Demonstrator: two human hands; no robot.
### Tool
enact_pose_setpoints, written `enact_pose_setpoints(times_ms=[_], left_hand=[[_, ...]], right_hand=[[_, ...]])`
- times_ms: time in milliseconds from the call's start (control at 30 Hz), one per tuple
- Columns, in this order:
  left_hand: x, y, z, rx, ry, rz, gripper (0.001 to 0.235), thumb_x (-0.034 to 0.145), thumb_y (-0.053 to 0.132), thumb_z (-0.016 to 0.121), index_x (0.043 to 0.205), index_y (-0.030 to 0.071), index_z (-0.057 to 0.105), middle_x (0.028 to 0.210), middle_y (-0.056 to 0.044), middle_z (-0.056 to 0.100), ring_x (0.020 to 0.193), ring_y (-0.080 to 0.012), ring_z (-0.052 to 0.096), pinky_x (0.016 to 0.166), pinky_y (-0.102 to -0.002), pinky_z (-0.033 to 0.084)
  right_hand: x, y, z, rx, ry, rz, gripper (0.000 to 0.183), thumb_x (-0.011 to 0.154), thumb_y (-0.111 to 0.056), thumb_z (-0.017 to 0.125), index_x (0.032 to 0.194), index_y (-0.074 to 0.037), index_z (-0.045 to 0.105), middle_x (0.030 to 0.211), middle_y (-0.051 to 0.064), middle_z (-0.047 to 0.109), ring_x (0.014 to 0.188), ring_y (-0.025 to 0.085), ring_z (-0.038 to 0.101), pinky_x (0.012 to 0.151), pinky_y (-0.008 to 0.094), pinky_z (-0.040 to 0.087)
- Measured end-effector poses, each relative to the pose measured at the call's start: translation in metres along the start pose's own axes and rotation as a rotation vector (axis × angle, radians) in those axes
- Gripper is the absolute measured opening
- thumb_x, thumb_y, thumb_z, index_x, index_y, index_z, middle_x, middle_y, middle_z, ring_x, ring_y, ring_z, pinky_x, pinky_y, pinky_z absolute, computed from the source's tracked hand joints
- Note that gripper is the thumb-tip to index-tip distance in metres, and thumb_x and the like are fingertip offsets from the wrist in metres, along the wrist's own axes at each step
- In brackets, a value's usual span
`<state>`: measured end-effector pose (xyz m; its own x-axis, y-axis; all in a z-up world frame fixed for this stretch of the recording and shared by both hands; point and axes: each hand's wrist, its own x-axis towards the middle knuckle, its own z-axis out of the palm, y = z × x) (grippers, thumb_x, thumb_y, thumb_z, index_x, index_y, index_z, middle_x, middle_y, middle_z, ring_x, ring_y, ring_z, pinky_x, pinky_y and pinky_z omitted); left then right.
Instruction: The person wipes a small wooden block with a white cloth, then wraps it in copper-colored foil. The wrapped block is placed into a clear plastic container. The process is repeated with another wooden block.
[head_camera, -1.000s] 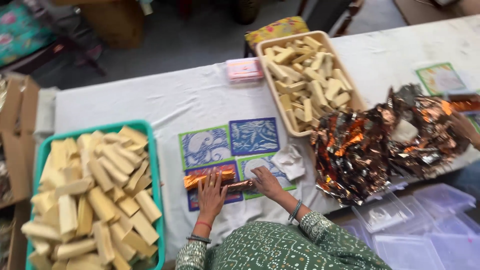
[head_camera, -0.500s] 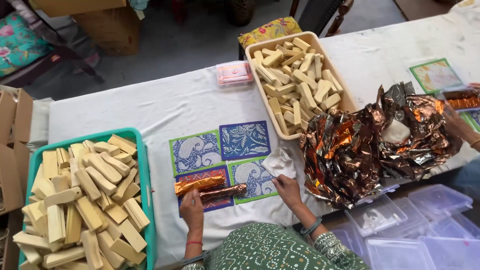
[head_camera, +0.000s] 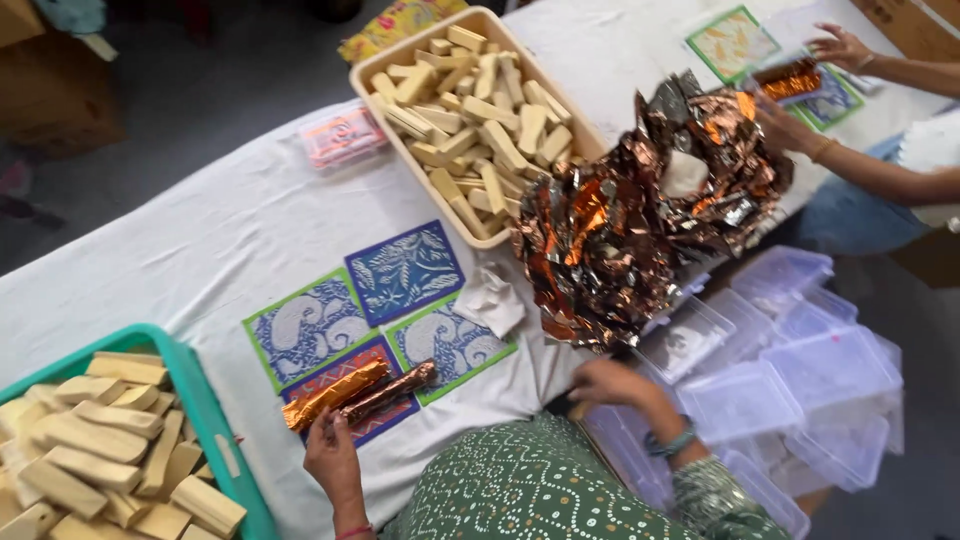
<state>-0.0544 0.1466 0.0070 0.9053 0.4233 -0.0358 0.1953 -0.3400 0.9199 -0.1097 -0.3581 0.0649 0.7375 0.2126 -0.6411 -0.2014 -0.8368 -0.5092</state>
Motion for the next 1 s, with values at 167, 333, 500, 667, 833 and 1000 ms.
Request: enact_pose_setpoints(times_ms=[167, 333, 500, 667, 833, 1000], left_hand=[[0.02, -0.002, 0.022, -0.05, -0.132, 0.04, 0.029, 0.104, 0.011, 0.065, 0.129, -0.004, 0.066, 0.107, -0.01, 0.075, 0.093, -0.0114, 0.072, 0.083, -0.026, 0.057], [0.032, 0.037, 0.042, 0.001, -0.206, 0.059, 0.028, 0.106, 0.011, 0.065, 0.131, -0.002, 0.07, 0.101, -0.011, 0.076, 0.089, -0.0119, 0.071, 0.081, -0.025, 0.056], [0.029, 0.036, 0.054, -0.043, -0.259, 0.07, 0.029, 0.105, 0.011, 0.065, 0.13, -0.002, 0.069, 0.105, -0.012, 0.075, 0.091, -0.0134, 0.071, 0.083, -0.026, 0.057], [0.017, 0.036, 0.048, -0.071, -0.294, 0.039, 0.029, 0.104, 0.012, 0.064, 0.128, -0.002, 0.068, 0.109, -0.011, 0.075, 0.094, -0.0125, 0.072, 0.083, -0.026, 0.057], [0.013, 0.024, 0.035, -0.046, -0.287, -0.048, 0.03, 0.103, 0.013, 0.065, 0.129, -0.002, 0.068, 0.107, -0.01, 0.075, 0.093, -0.0123, 0.071, 0.081, -0.026, 0.056], [0.014, 0.005, 0.029, -0.157, -0.286, -0.128, 0.032, 0.101, 0.012, 0.065, 0.13, -0.002, 0.067, 0.103, -0.008, 0.075, 0.091, -0.0088, 0.07, 0.08, -0.024, 0.057]], right_hand=[[-0.074, 0.119, -0.041, 0.311, 0.749, 0.246, 0.026, 0.089, -0.022, 0.07, 0.109, -0.008, 0.077, 0.096, 0.009, 0.081, 0.085, 0.019, 0.075, 0.078, 0.035, 0.058], [-0.097, 0.146, -0.053, 0.138, 1.282, 0.497, 0.03, 0.091, -0.025, 0.078, 0.108, -0.001, 0.074, 0.101, 0.014, 0.076, 0.086, 0.022, 0.073, 0.075, 0.036, 0.057], [-0.027, 0.129, -0.03, 0.561, 1.32, 0.499, 0.043, 0.095, -0.041, 0.081, 0.108, 0.0, 0.076, 0.092, 0.015, 0.076, 0.08, 0.026, 0.071, 0.075, 0.037, 0.054], [0.014, 0.158, -0.015, 0.527, 1.465, 0.515, 0.041, 0.094, -0.04, 0.083, 0.1, 0.0, 0.077, 0.086, 0.009, 0.075, 0.076, 0.017, 0.069, 0.071, 0.032, 0.054], [0.006, 0.153, -0.016, 1.082, 1.342, 0.459, 0.032, 0.092, -0.033, 0.082, 0.099, -0.002, 0.073, 0.077, 0.003, 0.067, 0.062, 0.014, 0.061, 0.056, 0.031, 0.051], [-0.024, 0.147, -0.029, 1.489, 1.376, 0.261, 0.019, 0.088, -0.023, 0.082, 0.096, -0.011, 0.069, 0.075, -0.003, 0.063, 0.058, 0.009, 0.057, 0.049, 0.027, 0.049]])
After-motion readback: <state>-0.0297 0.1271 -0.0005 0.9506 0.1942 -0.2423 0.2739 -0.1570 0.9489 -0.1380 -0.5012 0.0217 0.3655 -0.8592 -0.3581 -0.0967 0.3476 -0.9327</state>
